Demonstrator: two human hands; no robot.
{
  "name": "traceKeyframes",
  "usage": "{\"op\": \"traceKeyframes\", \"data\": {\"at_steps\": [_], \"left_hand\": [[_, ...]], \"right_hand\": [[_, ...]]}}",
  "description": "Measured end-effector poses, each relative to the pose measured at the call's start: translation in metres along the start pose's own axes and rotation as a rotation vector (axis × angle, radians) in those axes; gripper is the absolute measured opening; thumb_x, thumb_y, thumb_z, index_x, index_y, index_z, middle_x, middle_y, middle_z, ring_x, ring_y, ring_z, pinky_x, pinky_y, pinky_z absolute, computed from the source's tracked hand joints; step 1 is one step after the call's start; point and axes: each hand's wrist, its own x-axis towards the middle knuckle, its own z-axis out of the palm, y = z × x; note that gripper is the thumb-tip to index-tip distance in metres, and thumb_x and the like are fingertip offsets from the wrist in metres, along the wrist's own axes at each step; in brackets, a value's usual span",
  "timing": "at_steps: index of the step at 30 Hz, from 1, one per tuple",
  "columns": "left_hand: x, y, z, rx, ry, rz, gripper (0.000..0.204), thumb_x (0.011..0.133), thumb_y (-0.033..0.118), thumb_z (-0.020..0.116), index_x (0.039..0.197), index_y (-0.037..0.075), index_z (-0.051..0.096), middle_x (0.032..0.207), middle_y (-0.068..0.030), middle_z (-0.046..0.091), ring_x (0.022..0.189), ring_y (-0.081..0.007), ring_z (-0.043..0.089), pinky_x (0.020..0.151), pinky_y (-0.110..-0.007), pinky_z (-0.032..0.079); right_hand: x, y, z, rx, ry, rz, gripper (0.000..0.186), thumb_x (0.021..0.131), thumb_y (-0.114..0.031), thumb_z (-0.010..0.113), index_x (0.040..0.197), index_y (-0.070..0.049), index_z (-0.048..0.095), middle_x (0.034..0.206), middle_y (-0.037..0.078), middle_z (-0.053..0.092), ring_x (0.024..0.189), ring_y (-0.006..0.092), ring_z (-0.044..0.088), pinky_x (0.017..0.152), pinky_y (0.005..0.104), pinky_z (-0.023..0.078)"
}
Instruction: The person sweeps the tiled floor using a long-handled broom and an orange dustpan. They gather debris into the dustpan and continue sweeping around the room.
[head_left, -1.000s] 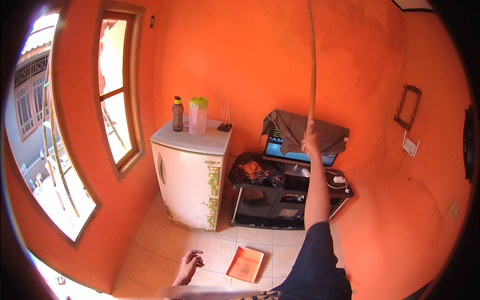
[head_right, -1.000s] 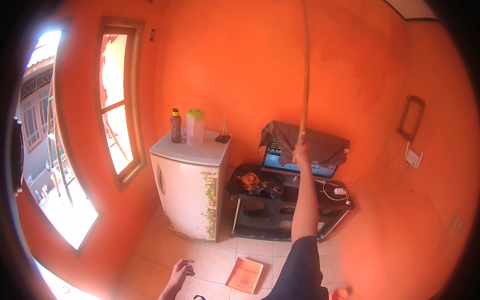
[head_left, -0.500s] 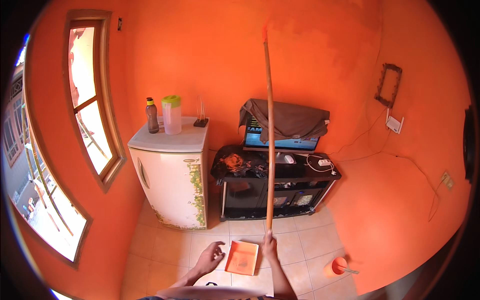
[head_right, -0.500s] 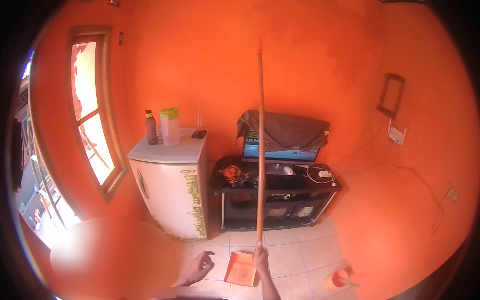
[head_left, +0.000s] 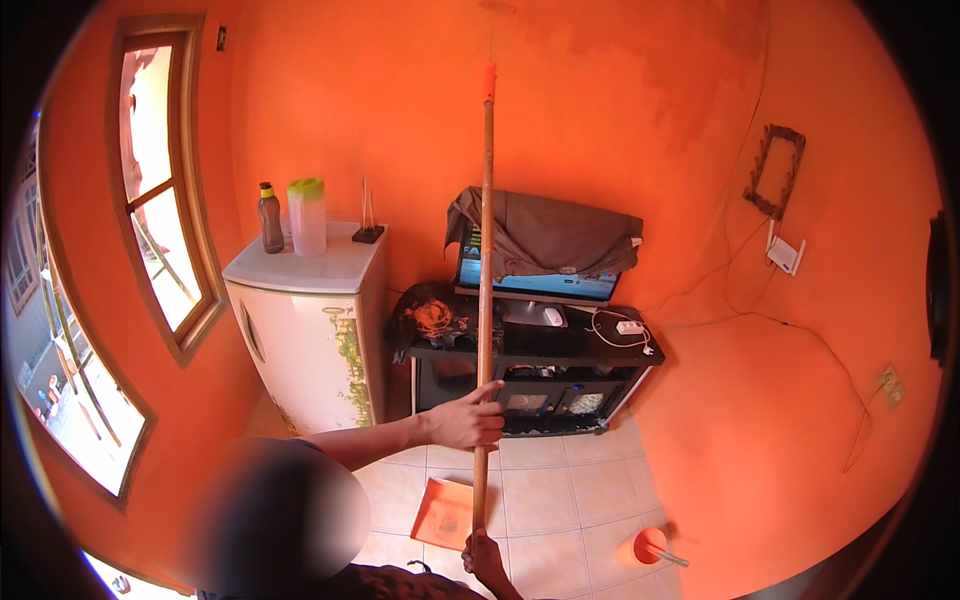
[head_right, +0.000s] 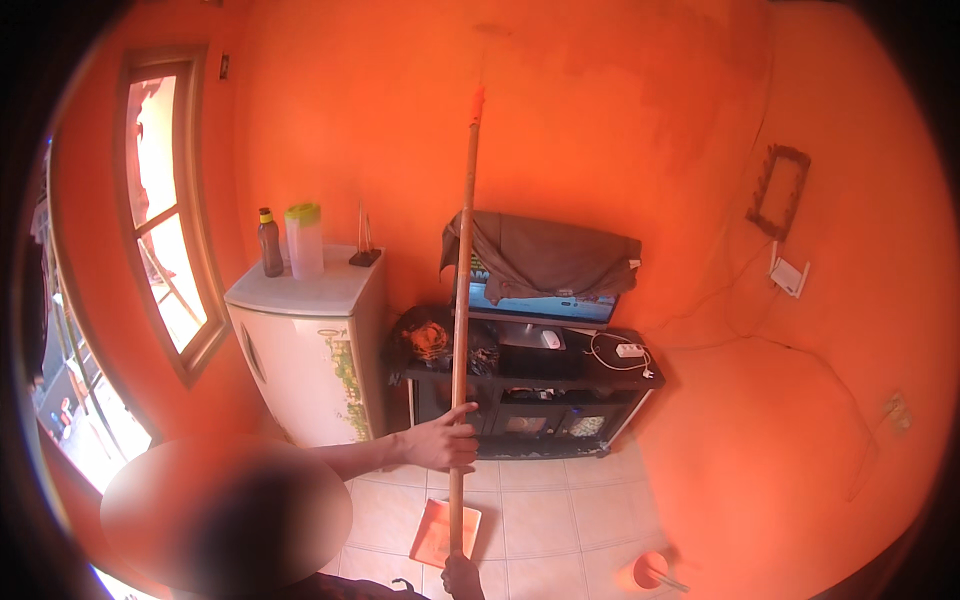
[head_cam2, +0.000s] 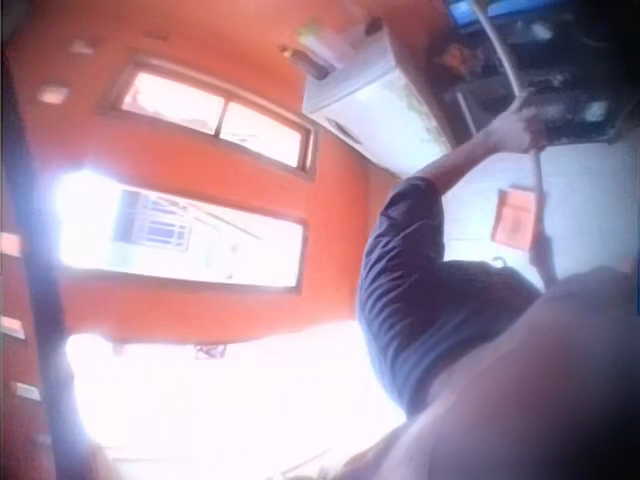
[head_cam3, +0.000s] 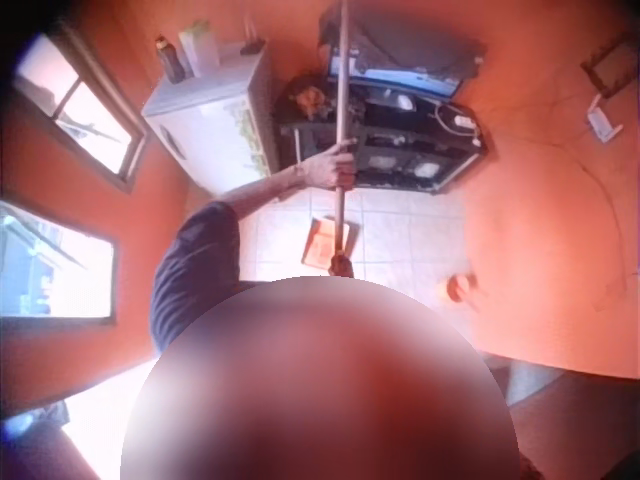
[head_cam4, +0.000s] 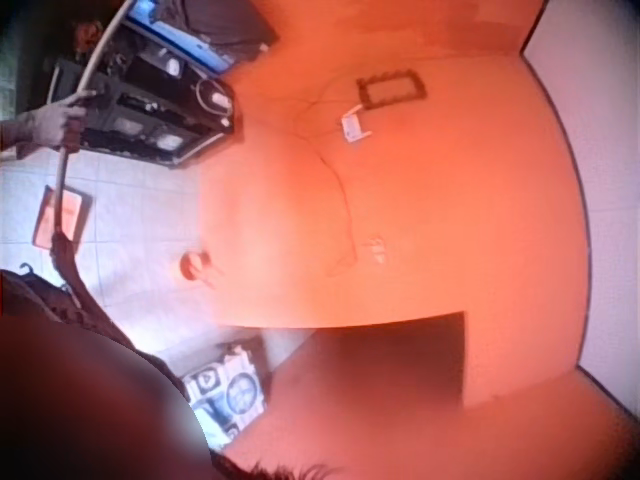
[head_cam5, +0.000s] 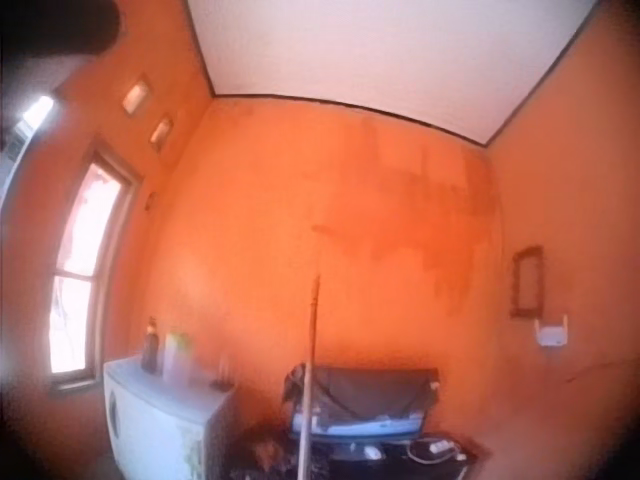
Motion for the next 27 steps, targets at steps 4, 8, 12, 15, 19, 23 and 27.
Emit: {"op": "traceKeyframes", "data": {"at_steps": [4, 8, 12, 15, 19, 23, 27], "left_hand": [[0.032, -0.043, -0.021, 0.039, 0.193, 0.078, 0.020, 0.071, 0.025, 0.064, 0.058, 0.014, 0.053, 0.061, 0.0016, 0.046, 0.074, -0.0181, 0.050, 0.097, -0.050, 0.033], [0.061, -0.118, -0.066, 0.150, 0.228, 0.100, 0.014, 0.059, 0.026, 0.065, 0.053, 0.016, 0.057, 0.060, 0.0018, 0.051, 0.073, -0.0194, 0.052, 0.093, -0.047, 0.034], [0.098, -0.204, -0.133, 0.371, 0.193, 0.090, 0.015, 0.055, 0.027, 0.066, 0.052, 0.014, 0.058, 0.061, -0.0005, 0.054, 0.074, -0.0209, 0.053, 0.092, -0.042, 0.035], [0.117, -0.263, -0.186, 0.577, 0.256, 0.115, 0.010, 0.055, 0.021, 0.066, 0.052, 0.014, 0.059, 0.062, -0.0017, 0.055, 0.079, -0.0210, 0.052, 0.090, -0.039, 0.039], [0.125, -0.319, -0.229, 0.564, 0.209, 0.048, 0.009, 0.058, 0.016, 0.064, 0.052, 0.014, 0.058, 0.062, -0.0013, 0.055, 0.082, -0.0210, 0.052, 0.093, -0.038, 0.039], [0.127, -0.334, -0.219, 0.577, 0.196, 0.030, 0.011, 0.060, 0.016, 0.063, 0.051, 0.015, 0.056, 0.062, -0.0004, 0.054, 0.082, -0.0210, 0.051, 0.097, -0.039, 0.037], [0.110, -0.316, -0.142, 0.604, 0.172, 0.041, 0.003, 0.062, 0.017, 0.064, 0.060, 0.016, 0.062, 0.071, 0.0024, 0.059, 0.092, -0.0210, 0.054, 0.104, -0.045, 0.031]], "right_hand": [[0.007, -0.058, 0.003, 0.054, -0.162, -0.069, 0.047, 0.097, -0.051, 0.032, 0.079, -0.009, 0.044, 0.053, 0.001, 0.040, 0.041, 0.0111, 0.037, 0.040, 0.0254, 0.033], [0.025, -0.142, 0.038, -0.141, -0.055, -0.347, 0.043, 0.099, -0.045, 0.029, 0.086, -0.008, 0.046, 0.056, 0.000, 0.043, 0.044, 0.0083, 0.039, 0.041, 0.0231, 0.033], [0.044, -0.252, 0.073, -0.023, -0.194, -0.449, 0.043, 0.098, -0.049, 0.031, 0.092, -0.009, 0.045, 0.056, -0.003, 0.039, 0.040, 0.0057, 0.033, 0.037, 0.0220, 0.029], [0.058, -0.324, 0.108, -0.065, -0.219, -0.548, 0.042, 0.095, -0.052, 0.037, 0.092, -0.011, 0.045, 0.056, -0.004, 0.035, 0.040, 0.0045, 0.031, 0.036, 0.0215, 0.027], [0.088, -0.391, 0.149, -0.091, -0.177, -0.589, 0.043, 0.093, -0.055, 0.041, 0.089, -0.012, 0.043, 0.056, -0.005, 0.033, 0.040, 0.0048, 0.029, 0.036, 0.0216, 0.025], [0.116, -0.391, 0.145, -0.136, -0.125, -0.636, 0.045, 0.092, -0.057, 0.041, 0.085, -0.013, 0.041, 0.056, -0.006, 0.033, 0.040, 0.0051, 0.030, 0.036, 0.0215, 0.025], [0.127, -0.326, 0.118, -0.165, 0.006, -0.633, 0.043, 0.094, -0.054, 0.039, 0.079, -0.013, 0.042, 0.049, -0.005, 0.034, 0.036, 0.0063, 0.032, 0.033, 0.0235, 0.025]]}}
